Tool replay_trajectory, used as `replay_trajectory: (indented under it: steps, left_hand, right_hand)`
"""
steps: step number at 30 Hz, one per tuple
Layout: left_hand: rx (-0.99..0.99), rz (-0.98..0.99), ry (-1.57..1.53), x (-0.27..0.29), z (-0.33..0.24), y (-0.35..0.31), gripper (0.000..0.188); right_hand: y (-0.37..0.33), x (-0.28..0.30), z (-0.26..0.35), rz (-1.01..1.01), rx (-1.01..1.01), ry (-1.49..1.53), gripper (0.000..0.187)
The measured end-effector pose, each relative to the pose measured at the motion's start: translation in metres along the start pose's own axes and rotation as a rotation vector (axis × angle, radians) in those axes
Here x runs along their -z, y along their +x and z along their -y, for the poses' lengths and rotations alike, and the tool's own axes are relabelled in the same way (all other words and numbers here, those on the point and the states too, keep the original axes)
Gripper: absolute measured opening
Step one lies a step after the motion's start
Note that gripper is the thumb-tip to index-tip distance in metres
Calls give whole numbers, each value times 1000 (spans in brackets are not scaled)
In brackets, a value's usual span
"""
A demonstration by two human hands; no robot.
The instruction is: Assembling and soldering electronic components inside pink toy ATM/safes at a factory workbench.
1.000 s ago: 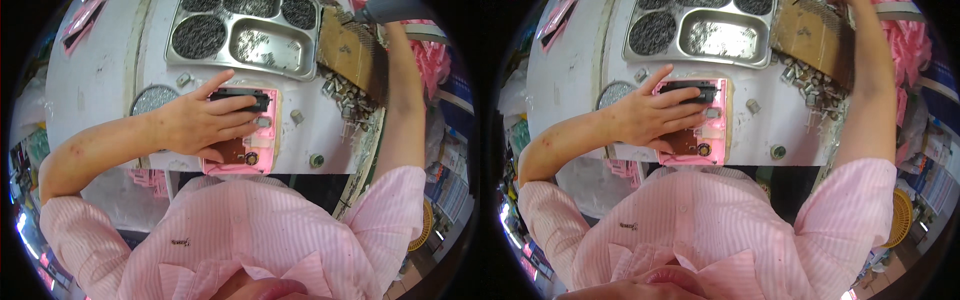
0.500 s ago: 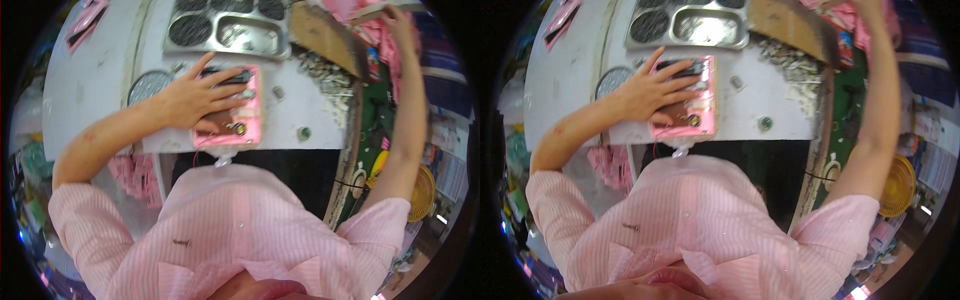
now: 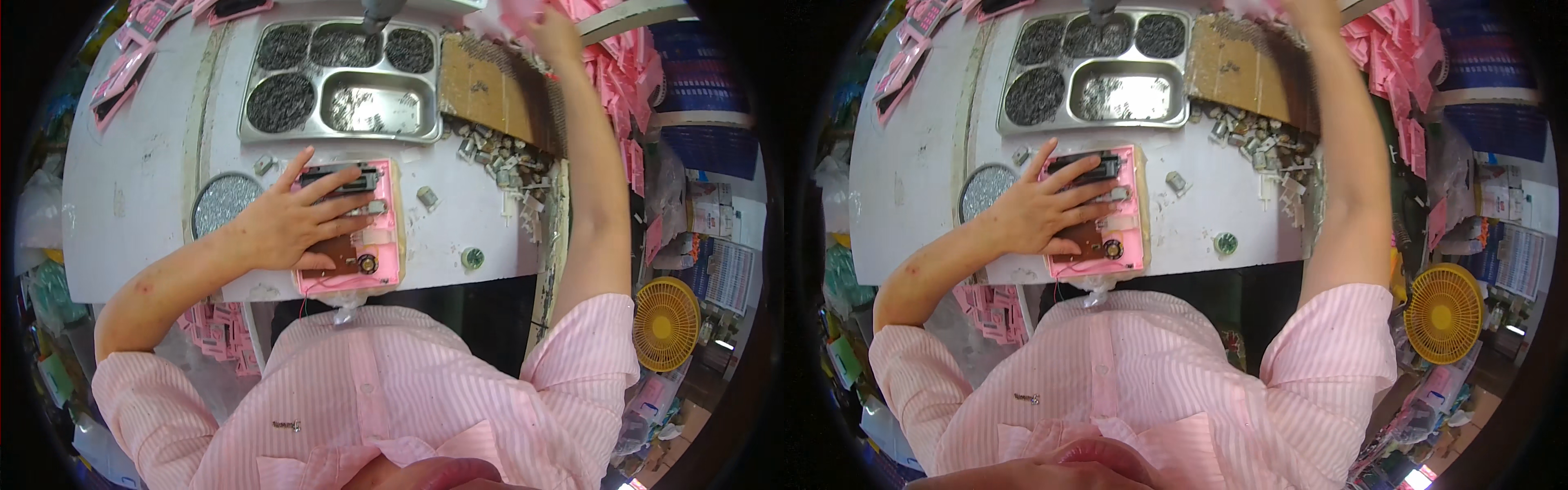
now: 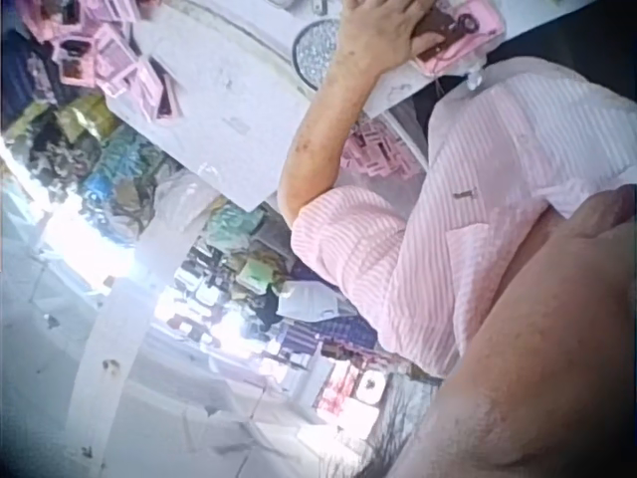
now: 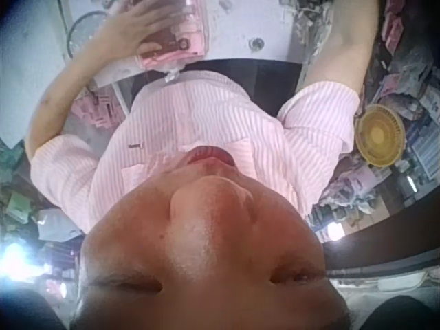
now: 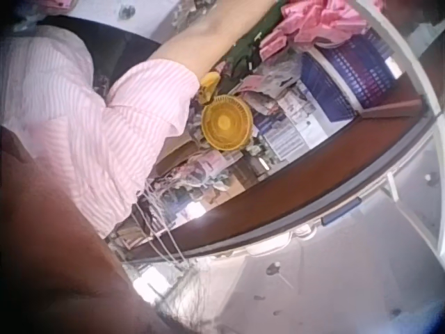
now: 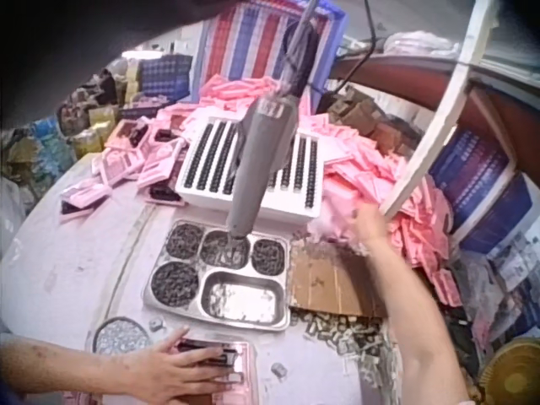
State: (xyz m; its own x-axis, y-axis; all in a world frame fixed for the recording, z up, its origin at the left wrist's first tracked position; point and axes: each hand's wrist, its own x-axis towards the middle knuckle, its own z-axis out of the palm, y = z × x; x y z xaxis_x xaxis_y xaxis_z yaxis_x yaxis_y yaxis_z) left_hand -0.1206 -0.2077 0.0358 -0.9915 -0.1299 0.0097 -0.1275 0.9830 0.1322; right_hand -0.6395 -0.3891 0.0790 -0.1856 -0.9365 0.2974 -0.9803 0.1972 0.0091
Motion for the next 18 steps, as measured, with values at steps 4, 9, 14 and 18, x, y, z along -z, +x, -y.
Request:
replay_trajectory:
  steps: [4, 9, 14, 18]
  left_hand:
    - [51, -6, -66, 2, -1, -5, 76]
    - [175, -283, -369, 25, -26, -3, 73]
    - [393, -456, -1958, 25, -93, 28, 58]
    - [433, -923, -2333, 46, -75, 30, 46]
  right_hand:
    - [-28, 50, -46, -291, -342, 468, 39]
    - [-218, 140, 54, -638, -187, 1691, 36]
    - [-342, 97, 197, -326, 71, 890, 32]
    - [-329, 110, 257, -172, 432, 869, 56]
